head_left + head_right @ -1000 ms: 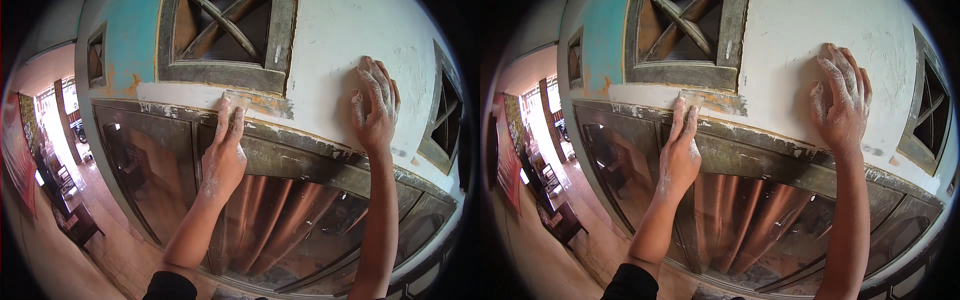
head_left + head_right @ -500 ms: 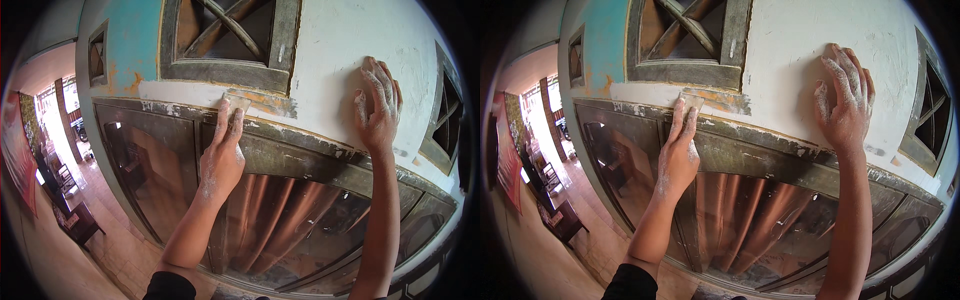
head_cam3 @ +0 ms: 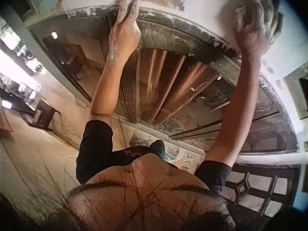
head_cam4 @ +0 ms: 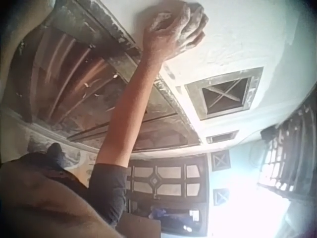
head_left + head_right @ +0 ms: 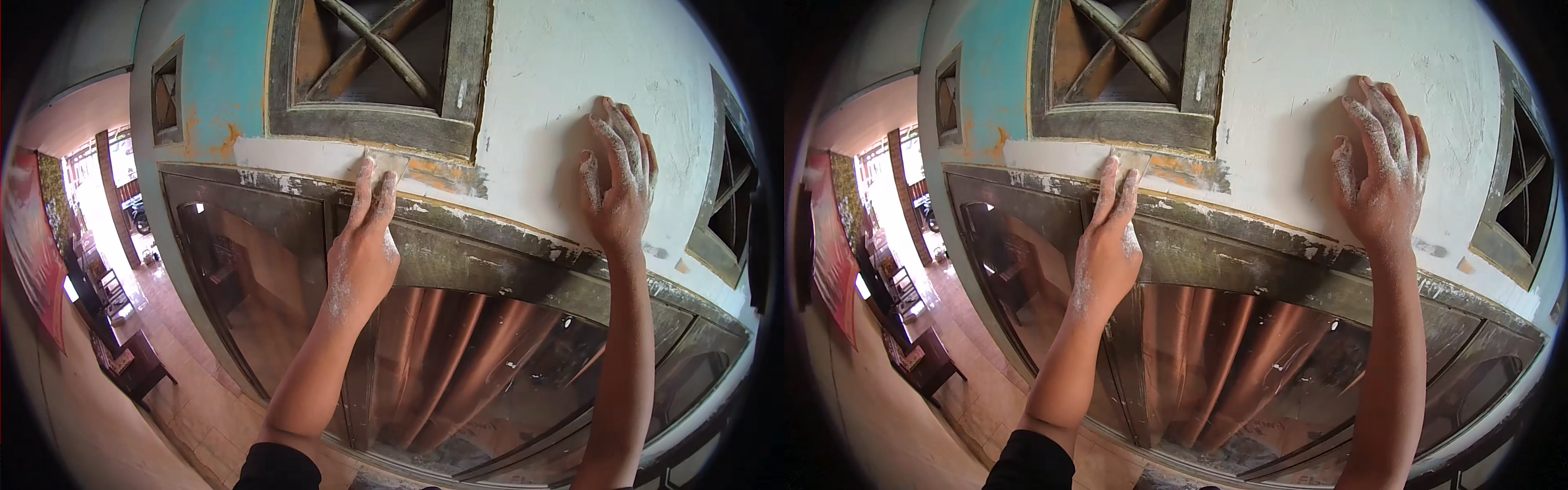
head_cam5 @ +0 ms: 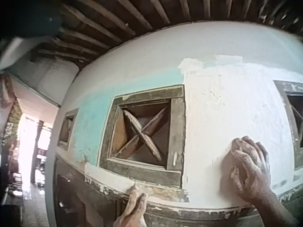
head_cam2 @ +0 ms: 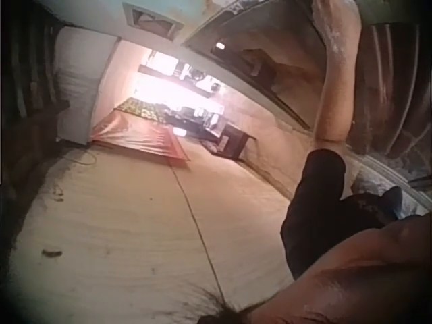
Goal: Apply and smooth white wall putty or filler over a wall surface near a window frame using a putty knife.
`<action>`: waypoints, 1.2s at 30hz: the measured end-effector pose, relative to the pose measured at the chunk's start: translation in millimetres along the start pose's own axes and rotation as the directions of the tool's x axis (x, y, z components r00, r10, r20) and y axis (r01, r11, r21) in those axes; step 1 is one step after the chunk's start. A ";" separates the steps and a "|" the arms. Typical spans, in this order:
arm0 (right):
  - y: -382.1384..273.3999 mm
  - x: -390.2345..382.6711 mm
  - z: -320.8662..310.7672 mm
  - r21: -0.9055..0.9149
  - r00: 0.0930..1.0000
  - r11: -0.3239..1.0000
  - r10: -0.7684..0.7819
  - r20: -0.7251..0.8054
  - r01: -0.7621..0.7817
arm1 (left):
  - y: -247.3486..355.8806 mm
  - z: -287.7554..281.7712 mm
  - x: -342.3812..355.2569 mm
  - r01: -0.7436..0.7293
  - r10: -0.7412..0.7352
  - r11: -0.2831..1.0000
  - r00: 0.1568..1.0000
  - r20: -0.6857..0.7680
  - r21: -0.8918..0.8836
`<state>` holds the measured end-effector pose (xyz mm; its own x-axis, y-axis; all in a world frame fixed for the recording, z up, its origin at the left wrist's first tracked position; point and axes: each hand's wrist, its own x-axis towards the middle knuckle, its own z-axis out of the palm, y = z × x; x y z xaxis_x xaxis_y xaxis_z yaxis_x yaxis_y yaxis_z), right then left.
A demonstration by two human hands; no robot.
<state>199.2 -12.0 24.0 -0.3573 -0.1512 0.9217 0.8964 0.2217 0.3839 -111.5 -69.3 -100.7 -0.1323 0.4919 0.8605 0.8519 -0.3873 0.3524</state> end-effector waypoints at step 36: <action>-4.1 1.7 -2.0 0.021 1.000 1.000 0.011 0.006 -0.011 | -15.6 0.4 -0.5 -0.019 0.019 1.000 0.999 -0.029 0.000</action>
<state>195.4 -15.0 24.0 -0.3490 -0.1427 0.9262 0.8947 0.2433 0.3746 -124.5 -63.2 -106.7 -0.1311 0.4617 0.8773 0.8545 -0.3961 0.3361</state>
